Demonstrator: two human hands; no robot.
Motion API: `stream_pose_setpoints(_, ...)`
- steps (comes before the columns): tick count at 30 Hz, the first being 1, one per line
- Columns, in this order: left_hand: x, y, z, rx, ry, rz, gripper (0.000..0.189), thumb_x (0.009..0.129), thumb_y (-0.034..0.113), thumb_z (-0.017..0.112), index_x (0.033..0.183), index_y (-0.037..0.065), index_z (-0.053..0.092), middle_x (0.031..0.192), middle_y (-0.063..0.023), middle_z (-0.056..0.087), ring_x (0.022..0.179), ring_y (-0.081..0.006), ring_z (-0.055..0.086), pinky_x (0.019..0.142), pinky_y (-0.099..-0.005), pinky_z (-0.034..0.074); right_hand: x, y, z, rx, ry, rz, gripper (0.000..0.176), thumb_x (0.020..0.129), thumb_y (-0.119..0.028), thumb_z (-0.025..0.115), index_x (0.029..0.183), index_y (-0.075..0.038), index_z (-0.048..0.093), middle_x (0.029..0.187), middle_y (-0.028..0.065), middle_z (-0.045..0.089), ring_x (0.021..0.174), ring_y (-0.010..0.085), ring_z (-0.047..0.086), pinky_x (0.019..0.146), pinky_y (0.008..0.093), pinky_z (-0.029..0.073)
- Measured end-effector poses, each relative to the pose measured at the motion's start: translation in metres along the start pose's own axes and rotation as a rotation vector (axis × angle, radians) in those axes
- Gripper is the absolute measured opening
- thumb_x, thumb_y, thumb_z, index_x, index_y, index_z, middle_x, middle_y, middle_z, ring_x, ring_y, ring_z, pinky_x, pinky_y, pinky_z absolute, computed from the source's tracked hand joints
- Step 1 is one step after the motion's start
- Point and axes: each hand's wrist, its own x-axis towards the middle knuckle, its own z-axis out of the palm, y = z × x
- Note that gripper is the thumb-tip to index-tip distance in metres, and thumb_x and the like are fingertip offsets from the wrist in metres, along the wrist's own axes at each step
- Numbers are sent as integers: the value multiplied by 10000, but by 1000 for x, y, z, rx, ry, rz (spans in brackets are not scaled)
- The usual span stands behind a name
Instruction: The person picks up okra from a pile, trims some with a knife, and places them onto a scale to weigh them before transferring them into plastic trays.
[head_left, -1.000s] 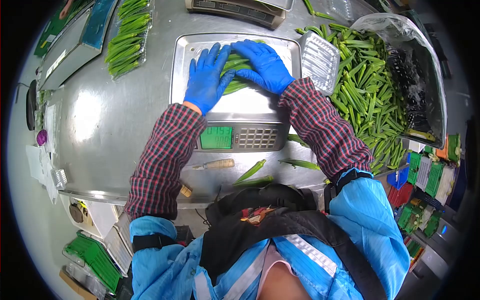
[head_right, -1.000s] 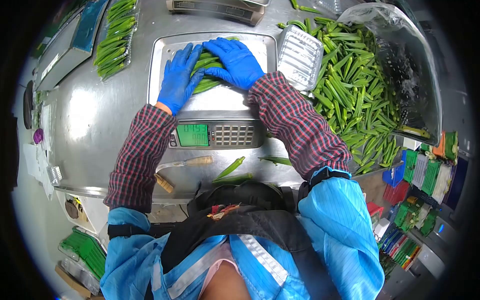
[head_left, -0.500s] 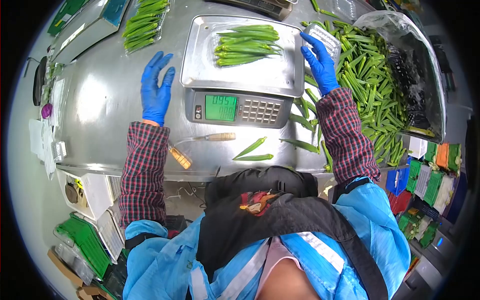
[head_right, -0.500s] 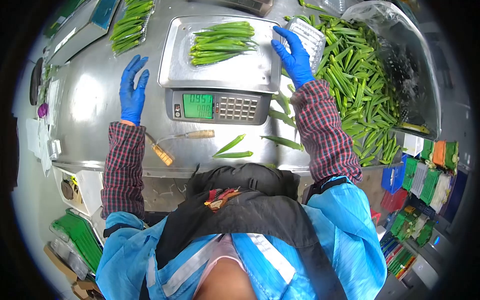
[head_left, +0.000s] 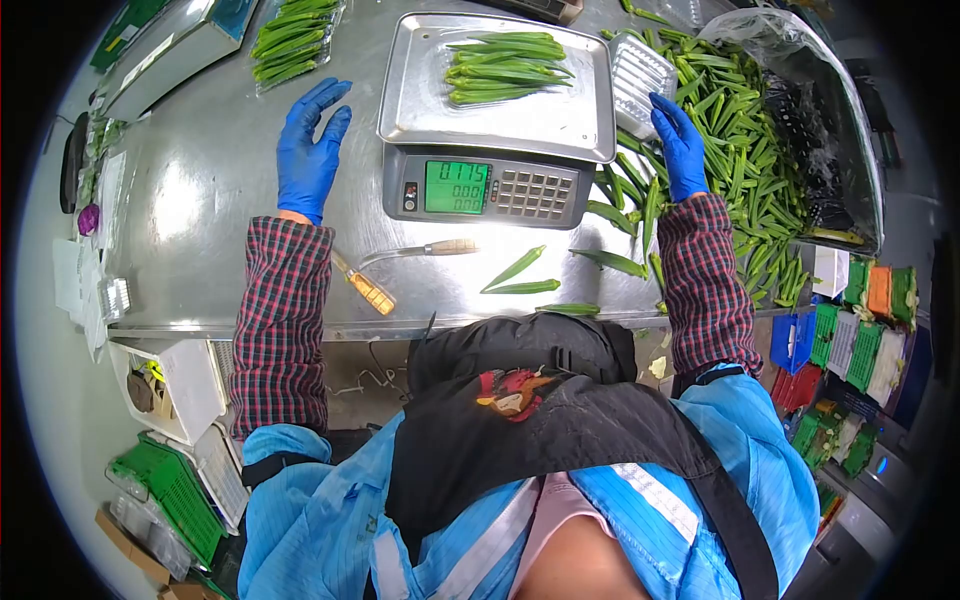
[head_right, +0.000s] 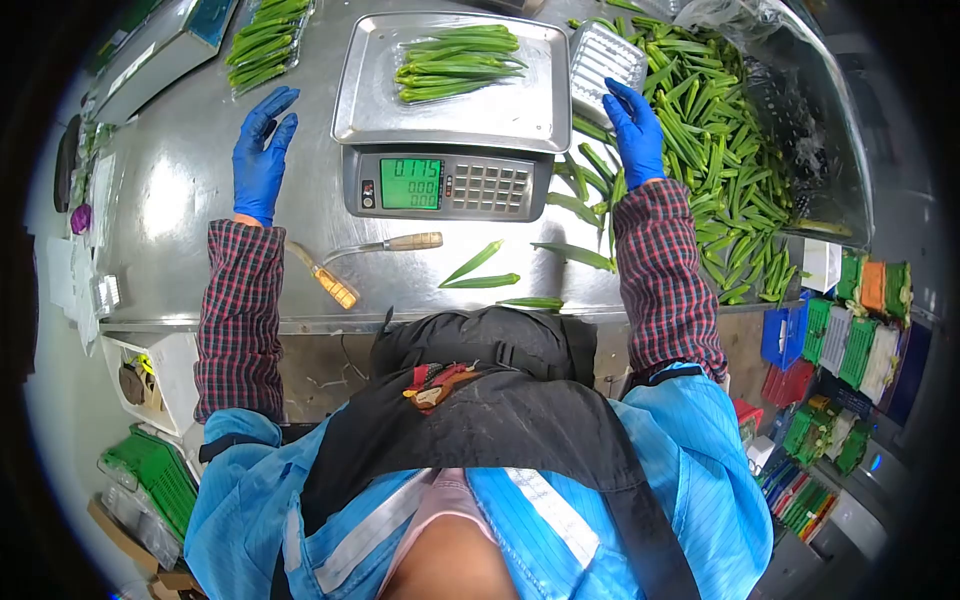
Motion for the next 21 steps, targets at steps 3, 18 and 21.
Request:
stream_pose_setpoints(3,7,-2,5,-35,-8,-45,276,868,122,618,1143,118,636,1218,-72,567,1158,-197,515,983,-327,394,-2,0,-11,-29,21,34,342,903,-123,585,1224,-8,551,1211,108,584,1102,178,550,962,286,414)
stream_pose_setpoints(18,69,-25,124,-604,-219,-542,675,780,175,699,1351,-18,395,1344,-217,451,1142,-233,521,870,-311,479,108,47,93,-324,-247,250,300,859,-146,557,1111,-3,634,808,90,671,660,122,596,604,266,490)
stream_pose_setpoints(21,87,-27,110,-504,-181,-481,644,783,123,669,1352,-8,398,1240,-195,549,1044,-185,572,856,-295,474,104,0,111,-129,-229,347,359,795,-96,585,1148,-35,613,793,35,636,622,97,559,549,238,445)
